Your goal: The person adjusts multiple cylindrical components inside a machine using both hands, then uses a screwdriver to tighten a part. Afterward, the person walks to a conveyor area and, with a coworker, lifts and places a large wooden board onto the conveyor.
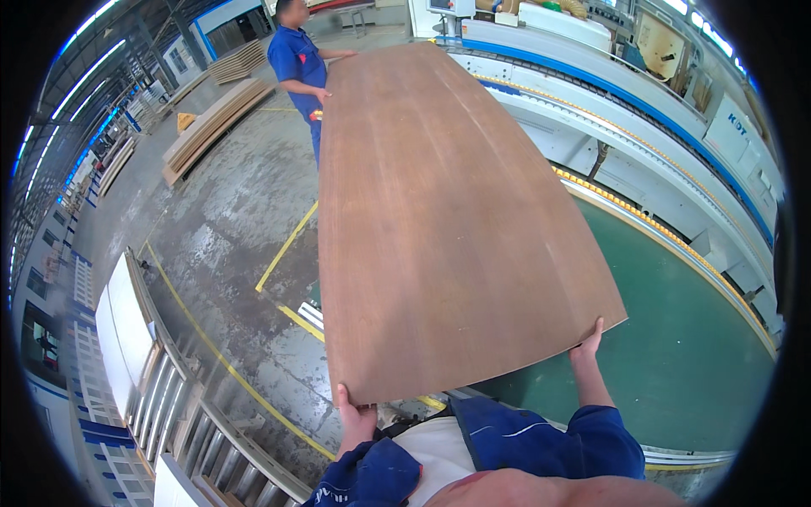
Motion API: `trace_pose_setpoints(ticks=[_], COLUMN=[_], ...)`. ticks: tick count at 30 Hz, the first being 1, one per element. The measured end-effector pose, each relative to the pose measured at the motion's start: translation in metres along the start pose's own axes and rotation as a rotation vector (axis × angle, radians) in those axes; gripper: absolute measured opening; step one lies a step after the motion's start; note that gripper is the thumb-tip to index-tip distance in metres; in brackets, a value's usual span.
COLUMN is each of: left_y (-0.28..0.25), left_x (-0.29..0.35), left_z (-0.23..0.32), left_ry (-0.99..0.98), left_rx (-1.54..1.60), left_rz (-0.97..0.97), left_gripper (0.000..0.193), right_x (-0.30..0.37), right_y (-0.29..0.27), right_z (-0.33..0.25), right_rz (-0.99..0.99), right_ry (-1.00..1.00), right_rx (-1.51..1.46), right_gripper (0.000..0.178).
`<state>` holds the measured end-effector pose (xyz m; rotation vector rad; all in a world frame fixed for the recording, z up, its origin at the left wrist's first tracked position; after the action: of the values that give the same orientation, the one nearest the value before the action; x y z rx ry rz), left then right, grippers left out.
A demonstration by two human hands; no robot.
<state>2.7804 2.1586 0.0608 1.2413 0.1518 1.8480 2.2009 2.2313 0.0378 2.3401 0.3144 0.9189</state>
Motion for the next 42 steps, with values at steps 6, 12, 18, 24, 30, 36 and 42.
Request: trace_pose_setpoints(ticks=[6, 12, 18, 24, 30, 36, 42], left_y=[-0.010, -0.021, -0.038, -0.050, -0.043, -0.063, -0.058], left_x=[-0.032, -0.063, -0.121, -0.183, -0.223, -0.265, -0.280], left_z=[0.049, 0.120, 0.205, 0.288, 0.334, 0.385, 0.431], left_ry=[0.006, -0.019, -0.042, -0.083, -0.176, -0.211, -0.335], left_rx=[-0.025, -0.013, -0.049, -0.140, -0.213, -0.267, -0.343], left_rz=[0.099, 0.114, 0.091, 0.054, 0.144, -0.035, 0.060], left_gripper=[0.062, 0.060, 0.058, 0.055, 0.056, 0.053, 0.056], right_x=[0.042, 0.098, 0.163, 0.203, 0.237, 0.252, 0.270], right_y=[0.011, 0.023, 0.042, 0.058, 0.076, 0.088, 0.093], right_z=[0.041, 0.099, 0.174, 0.254, 0.319, 0.339, 0.367], right_rz=[0.045, 0.086, 0.020, 0.082, 0.043, -0.044, 0.189], right_ry=[0.006, -0.007, -0.014, -0.024, -0.020, -0.087, -0.118], right_rx=[-0.026, -0.046, -0.130, -0.144, -0.195, -0.174, -0.110], right_gripper=[0.077, 0.074, 0.074, 0.074, 0.074, 0.083, 0.088])
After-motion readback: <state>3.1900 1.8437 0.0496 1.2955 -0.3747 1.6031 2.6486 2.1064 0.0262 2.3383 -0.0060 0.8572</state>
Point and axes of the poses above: each hand's wrist, its own x-axis away from the middle knuckle, its own y-axis out of the palm, z = x × y, the point moved 1 cm from there along -x, towards the middle knuckle, and after that the axes turned 7 degrees about -x, right-handed, at the moved point
